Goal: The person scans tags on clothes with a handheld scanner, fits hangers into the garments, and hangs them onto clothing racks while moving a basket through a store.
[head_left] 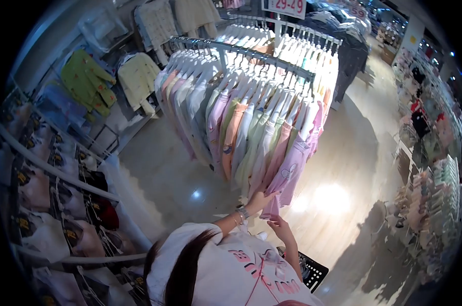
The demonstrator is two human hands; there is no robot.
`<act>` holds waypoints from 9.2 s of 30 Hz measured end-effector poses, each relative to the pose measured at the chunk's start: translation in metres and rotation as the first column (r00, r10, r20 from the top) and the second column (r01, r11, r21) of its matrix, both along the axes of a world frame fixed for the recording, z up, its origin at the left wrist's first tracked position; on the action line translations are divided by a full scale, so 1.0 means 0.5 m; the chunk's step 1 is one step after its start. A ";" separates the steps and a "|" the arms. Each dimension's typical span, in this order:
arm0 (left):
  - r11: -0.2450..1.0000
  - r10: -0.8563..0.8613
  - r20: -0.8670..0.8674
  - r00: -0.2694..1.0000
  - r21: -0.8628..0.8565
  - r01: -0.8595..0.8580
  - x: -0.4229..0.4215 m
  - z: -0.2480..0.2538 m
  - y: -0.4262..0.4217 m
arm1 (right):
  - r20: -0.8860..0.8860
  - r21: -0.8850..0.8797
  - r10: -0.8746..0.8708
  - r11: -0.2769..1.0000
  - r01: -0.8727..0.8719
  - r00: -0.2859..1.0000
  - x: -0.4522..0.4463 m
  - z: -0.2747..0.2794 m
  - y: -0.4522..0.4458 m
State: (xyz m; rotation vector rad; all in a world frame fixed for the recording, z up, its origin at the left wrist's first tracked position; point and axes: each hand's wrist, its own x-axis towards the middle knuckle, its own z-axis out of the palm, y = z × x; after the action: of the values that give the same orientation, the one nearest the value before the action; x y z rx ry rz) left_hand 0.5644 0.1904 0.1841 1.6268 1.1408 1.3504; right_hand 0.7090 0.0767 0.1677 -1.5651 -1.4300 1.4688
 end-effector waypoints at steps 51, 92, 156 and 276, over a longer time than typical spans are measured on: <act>0.606 0.717 -0.626 0.307 0.343 -0.718 -1.205 0.536 0.783 | 0.313 0.488 -0.708 0.692 0.532 0.633 0.050 0.372 0.492; 0.231 0.519 -0.830 0.205 -0.095 -0.968 -1.216 -0.006 -0.150 | -0.688 0.134 -0.014 0.980 0.145 0.726 -0.679 0.896 0.248; 0.198 0.586 -0.791 0.179 -0.075 -0.977 -1.415 -0.186 -0.060 | 0.435 0.776 -0.192 0.575 -0.259 0.880 -1.260 0.299 1.224; 0.461 -0.361 -0.918 0.164 -0.023 0.887 0.333 -0.143 -0.524 | -0.359 0.456 -0.780 -0.626 0.632 -0.513 -0.026 0.400 -1.362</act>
State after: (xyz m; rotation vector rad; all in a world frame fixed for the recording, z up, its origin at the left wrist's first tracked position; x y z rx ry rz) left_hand 0.7310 -0.0716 0.1127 2.9296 0.1890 0.1086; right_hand 0.6958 -0.6044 0.3677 -1.5655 0.2139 -0.5357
